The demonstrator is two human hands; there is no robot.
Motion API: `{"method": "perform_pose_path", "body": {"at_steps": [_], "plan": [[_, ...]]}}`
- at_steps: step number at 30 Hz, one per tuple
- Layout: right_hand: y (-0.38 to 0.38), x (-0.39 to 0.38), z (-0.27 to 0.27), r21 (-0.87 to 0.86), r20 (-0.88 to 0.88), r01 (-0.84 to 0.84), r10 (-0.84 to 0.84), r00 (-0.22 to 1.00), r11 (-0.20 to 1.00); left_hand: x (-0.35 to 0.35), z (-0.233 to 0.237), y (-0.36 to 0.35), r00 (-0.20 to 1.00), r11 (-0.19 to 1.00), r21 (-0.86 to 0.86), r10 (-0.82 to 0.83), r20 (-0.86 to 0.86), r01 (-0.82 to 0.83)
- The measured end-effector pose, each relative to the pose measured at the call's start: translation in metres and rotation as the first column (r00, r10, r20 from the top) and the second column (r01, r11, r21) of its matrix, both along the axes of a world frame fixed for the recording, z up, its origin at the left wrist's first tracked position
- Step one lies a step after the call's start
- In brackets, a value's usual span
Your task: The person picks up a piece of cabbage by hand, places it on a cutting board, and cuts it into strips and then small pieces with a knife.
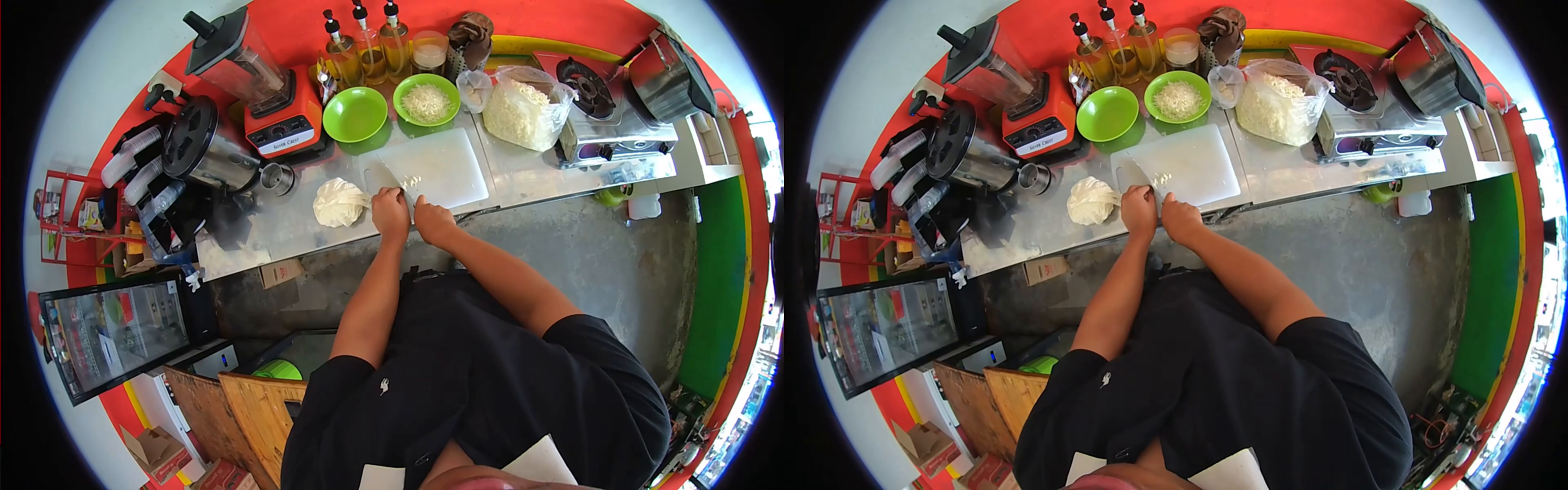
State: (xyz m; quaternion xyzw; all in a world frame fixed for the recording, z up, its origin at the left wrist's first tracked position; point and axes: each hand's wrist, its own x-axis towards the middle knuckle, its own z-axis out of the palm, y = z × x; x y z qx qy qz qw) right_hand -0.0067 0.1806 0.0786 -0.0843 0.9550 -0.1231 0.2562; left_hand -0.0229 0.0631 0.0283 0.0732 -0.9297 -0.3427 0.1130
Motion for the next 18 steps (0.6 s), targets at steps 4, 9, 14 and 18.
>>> {"method": "perform_pose_path", "body": {"at_steps": [4, 9, 14, 18], "plan": [[-0.001, 0.005, 0.000, 0.008, -0.028, -0.019, 0.020, 0.999, 1.000, -0.003, 0.000, -0.001, 0.999, 1.000, -0.013, 0.010, 0.043, -0.010], [-0.002, 0.008, -0.003, 0.019, -0.025, 0.010, -0.010, 1.000, 1.000, -0.003, 0.000, 0.001, 0.999, 0.999, 0.015, 0.036, 0.003, -0.036], [-0.006, -0.006, 0.001, 0.007, -0.031, -0.040, 0.041, 0.999, 0.999, -0.010, 0.014, 0.001, 0.988, 0.997, -0.058, 0.053, 0.146, -0.045], [-0.007, 0.009, 0.002, 0.019, -0.036, 0.012, -0.012, 0.999, 1.000, -0.009, 0.009, 0.001, 0.990, 0.997, -0.051, 0.068, 0.127, -0.062]]}}
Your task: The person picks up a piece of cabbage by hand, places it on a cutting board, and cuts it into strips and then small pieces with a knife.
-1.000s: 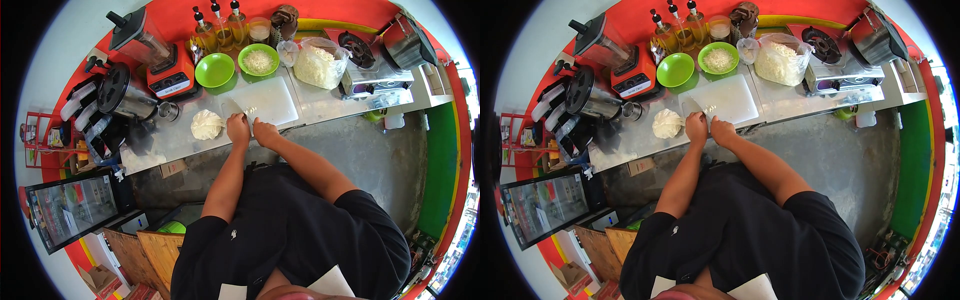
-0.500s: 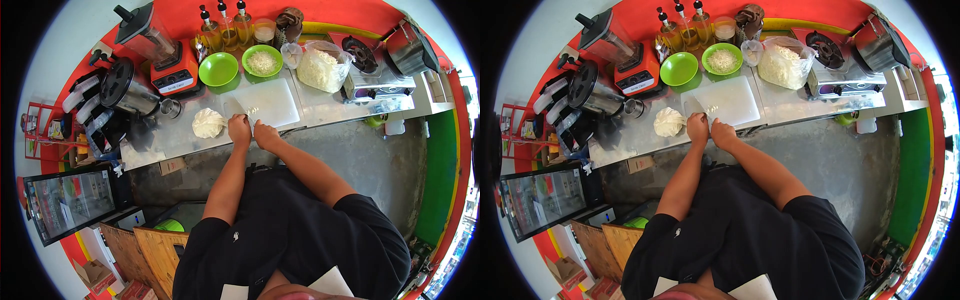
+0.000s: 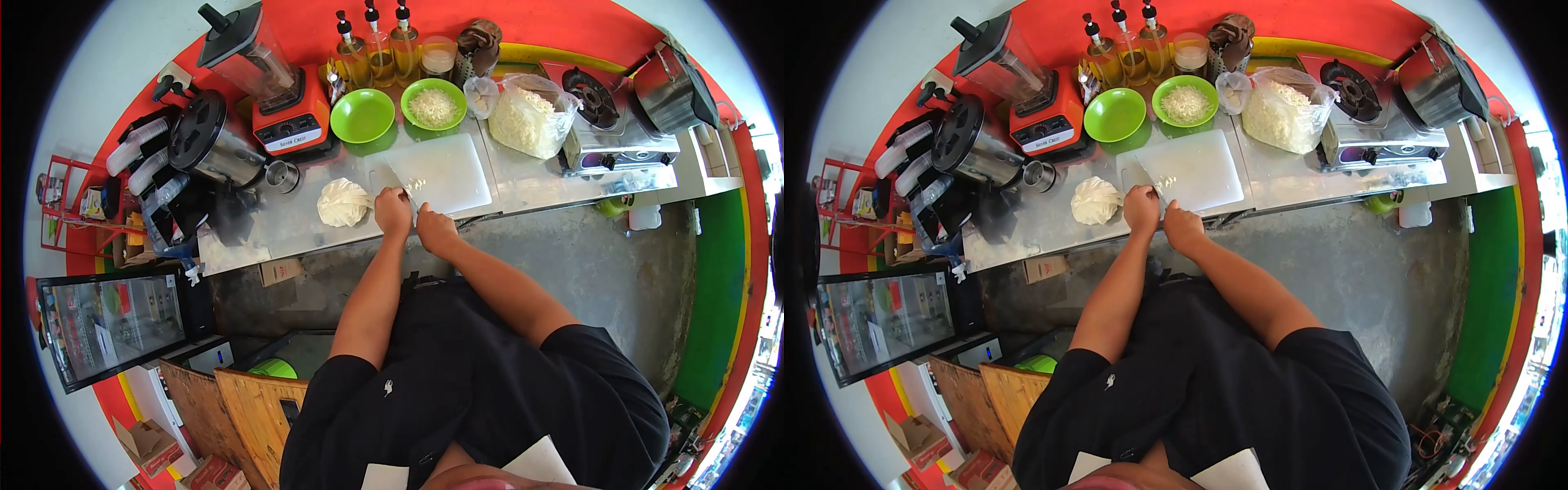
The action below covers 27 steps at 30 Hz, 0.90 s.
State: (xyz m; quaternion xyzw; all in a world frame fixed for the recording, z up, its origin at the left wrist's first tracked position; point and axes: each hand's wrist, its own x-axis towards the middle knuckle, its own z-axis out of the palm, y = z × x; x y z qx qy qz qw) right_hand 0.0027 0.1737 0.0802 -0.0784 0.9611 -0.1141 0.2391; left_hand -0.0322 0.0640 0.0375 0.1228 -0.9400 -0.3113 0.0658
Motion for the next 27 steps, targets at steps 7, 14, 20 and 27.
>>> {"method": "perform_pose_path", "body": {"at_steps": [7, 14, 20, 27], "plan": [[0.002, -0.014, -0.007, -0.051, 0.025, 0.023, -0.022, 0.999, 0.998, 0.000, -0.007, 0.000, 0.999, 0.997, 0.064, 0.044, -0.031, -0.042], [0.000, 0.004, 0.000, -0.059, 0.062, 0.071, -0.067, 0.996, 0.996, 0.008, -0.003, 0.001, 0.992, 0.997, -0.061, -0.058, -0.115, 0.051], [0.005, -0.010, 0.005, -0.070, 0.098, 0.015, -0.008, 0.995, 0.997, 0.020, -0.007, -0.001, 0.972, 0.984, -0.117, -0.156, -0.177, 0.136], [0.004, 0.001, 0.013, 0.004, 0.127, -0.024, 0.024, 0.992, 1.000, -0.001, -0.009, -0.016, 0.987, 0.988, 0.045, -0.144, -0.066, 0.147]]}}
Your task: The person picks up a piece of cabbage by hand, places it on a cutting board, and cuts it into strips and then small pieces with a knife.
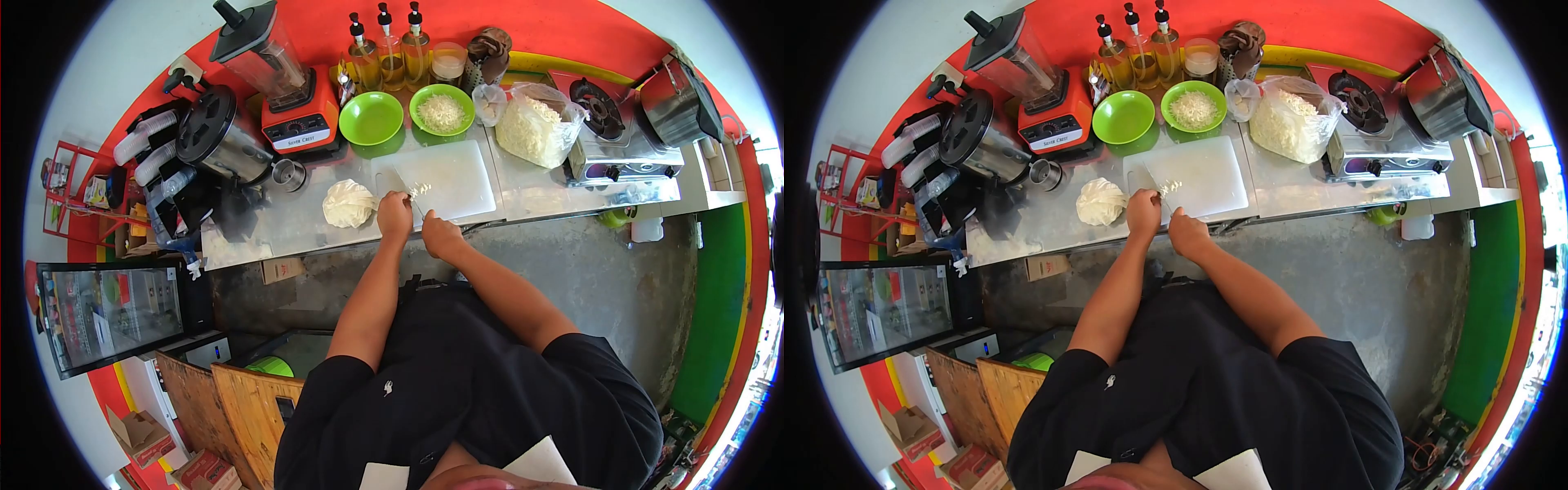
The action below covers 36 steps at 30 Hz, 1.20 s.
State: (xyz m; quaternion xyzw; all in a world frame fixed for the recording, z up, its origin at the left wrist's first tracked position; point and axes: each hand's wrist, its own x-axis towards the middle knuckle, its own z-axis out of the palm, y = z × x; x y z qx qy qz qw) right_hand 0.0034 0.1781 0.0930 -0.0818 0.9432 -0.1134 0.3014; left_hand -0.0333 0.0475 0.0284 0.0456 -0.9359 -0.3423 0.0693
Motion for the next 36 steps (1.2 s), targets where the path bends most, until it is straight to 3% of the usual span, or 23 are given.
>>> {"method": "perform_pose_path", "body": {"at_steps": [6, 8, 15, 20, 23, 33, 36], "plan": [[0.000, 0.006, -0.017, -0.055, -0.045, 0.083, -0.086, 0.995, 0.995, -0.001, 0.000, 0.003, 0.997, 0.998, 0.037, 0.050, 0.053, -0.052], [-0.001, -0.005, -0.017, -0.050, -0.060, 0.017, -0.020, 0.998, 0.999, -0.002, -0.003, 0.003, 0.995, 0.996, 0.039, 0.084, 0.055, -0.086], [-0.002, -0.009, 0.000, -0.048, -0.008, 0.038, -0.038, 0.999, 0.998, 0.003, 0.003, 0.001, 0.997, 0.998, 0.029, 0.056, 0.057, -0.058], [-0.001, 0.007, -0.015, -0.052, -0.028, 0.105, -0.106, 0.994, 0.993, 0.006, 0.001, 0.004, 0.996, 0.995, 0.046, 0.088, -0.017, -0.088], [-0.003, -0.002, -0.011, -0.058, -0.049, 0.039, -0.042, 0.998, 0.998, 0.008, 0.002, 0.005, 0.997, 0.998, 0.015, 0.061, -0.046, -0.060], [-0.002, 0.002, -0.003, -0.073, -0.011, 0.057, -0.058, 0.998, 0.996, 0.004, -0.004, -0.001, 0.998, 0.998, 0.049, 0.040, -0.038, -0.038], [-0.001, 0.004, -0.011, -0.001, -0.059, -0.003, 0.003, 0.998, 1.000, 0.004, -0.002, -0.002, 0.998, 0.996, 0.069, 0.056, -0.009, -0.055]]}}
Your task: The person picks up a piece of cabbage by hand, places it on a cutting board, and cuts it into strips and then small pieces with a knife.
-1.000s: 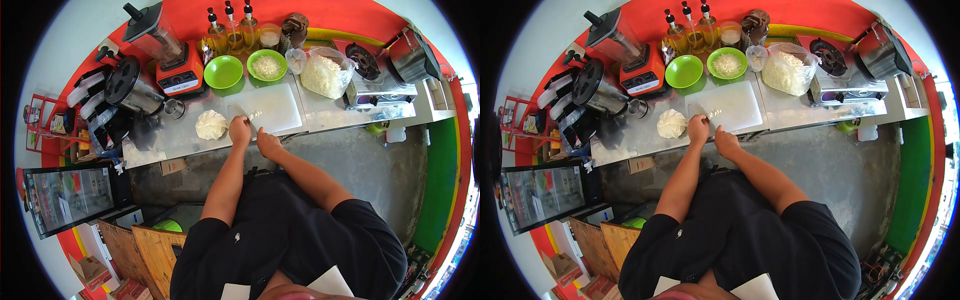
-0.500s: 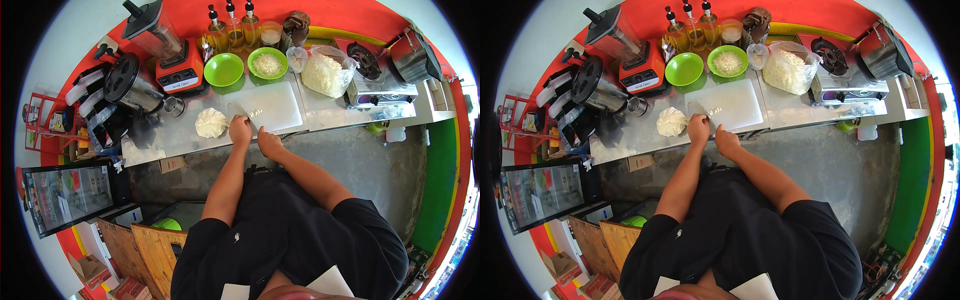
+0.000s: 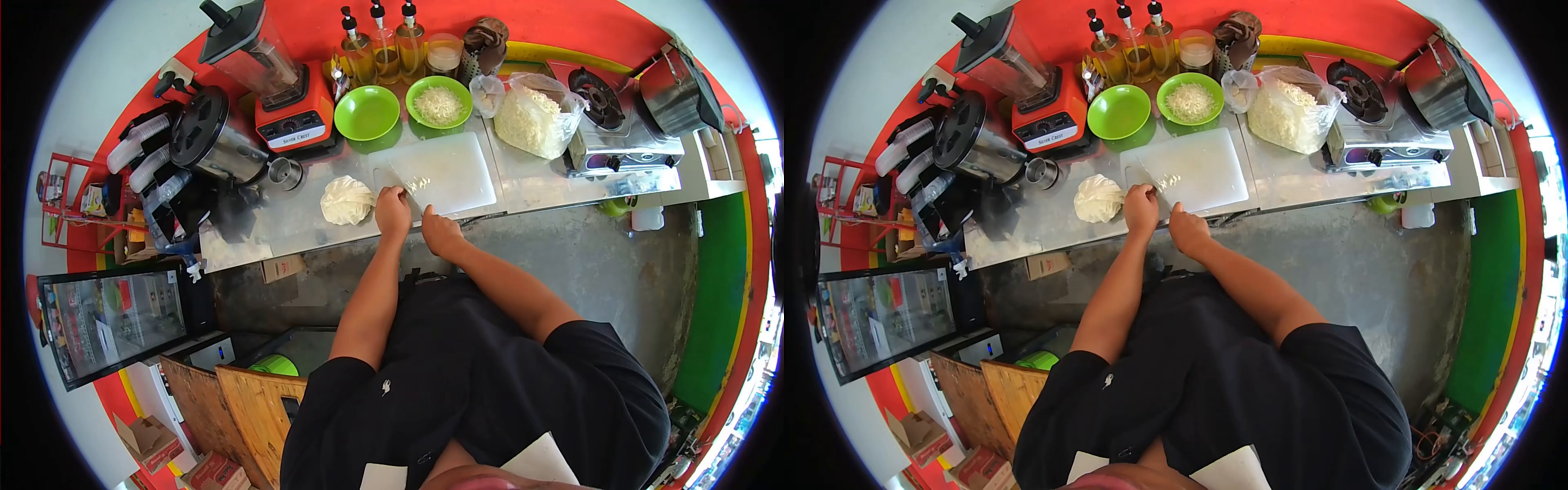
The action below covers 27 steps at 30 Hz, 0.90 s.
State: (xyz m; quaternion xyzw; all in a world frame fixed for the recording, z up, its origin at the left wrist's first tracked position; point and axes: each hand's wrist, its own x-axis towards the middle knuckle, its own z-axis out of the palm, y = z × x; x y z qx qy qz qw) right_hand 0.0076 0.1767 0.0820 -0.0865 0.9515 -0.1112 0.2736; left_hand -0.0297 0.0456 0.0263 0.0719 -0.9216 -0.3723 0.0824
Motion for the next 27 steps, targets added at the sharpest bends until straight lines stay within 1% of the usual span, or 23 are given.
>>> {"method": "perform_pose_path", "body": {"at_steps": [3, 6, 8, 9, 11, 15, 17, 21, 23, 24, 26, 27], "plan": [[-0.002, -0.014, -0.003, -0.046, -0.005, 0.004, -0.004, 1.000, 0.999, 0.000, 0.001, -0.001, 1.000, 1.000, 0.019, -0.009, -0.023, 0.010], [-0.006, -0.023, -0.002, -0.090, -0.004, 0.047, -0.047, 0.999, 0.995, 0.000, 0.001, -0.003, 0.999, 0.999, 0.014, -0.030, -0.022, 0.031], [-0.005, -0.020, 0.000, -0.067, 0.024, 0.054, -0.052, 0.998, 0.996, 0.001, -0.002, -0.003, 0.996, 1.000, 0.017, -0.014, -0.090, 0.015], [-0.003, -0.016, 0.003, -0.066, 0.028, 0.056, -0.055, 0.998, 0.996, 0.001, -0.004, -0.002, 0.996, 1.000, 0.018, -0.016, -0.087, 0.017], [0.000, -0.005, 0.009, -0.029, 0.015, -0.011, 0.011, 1.000, 1.000, 0.001, -0.006, -0.003, 0.995, 0.999, 0.039, -0.029, -0.095, 0.033], [-0.001, -0.002, -0.002, -0.034, 0.005, 0.032, -0.032, 0.999, 0.999, 0.002, 0.000, -0.002, 0.995, 0.999, 0.015, -0.037, -0.092, 0.038], [-0.002, -0.010, -0.001, -0.042, -0.021, -0.023, 0.022, 1.000, 0.999, 0.002, -0.001, -0.002, 0.991, 0.999, 0.014, -0.043, -0.126, 0.045], [-0.008, -0.019, 0.002, -0.076, -0.011, 0.038, -0.039, 0.999, 0.996, 0.003, 0.005, -0.004, 0.992, 0.996, 0.016, -0.086, -0.096, 0.088], [-0.008, -0.016, 0.011, -0.055, 0.025, 0.017, -0.015, 1.000, 0.998, 0.002, 0.006, -0.005, 0.994, 0.996, 0.012, -0.089, -0.070, 0.090], [-0.007, -0.015, 0.007, -0.052, 0.019, 0.025, -0.024, 1.000, 0.998, 0.000, 0.005, -0.004, 0.992, 0.995, 0.014, -0.097, -0.077, 0.098], [-0.007, -0.007, -0.001, -0.069, 0.052, 0.100, -0.097, 0.994, 0.993, 0.002, 0.003, -0.003, 0.994, 0.997, 0.013, -0.075, -0.081, 0.076], [-0.006, -0.008, -0.001, -0.067, 0.051, 0.103, -0.099, 0.994, 0.992, 0.001, 0.003, -0.003, 0.994, 0.997, 0.015, -0.077, -0.081, 0.079]]}}
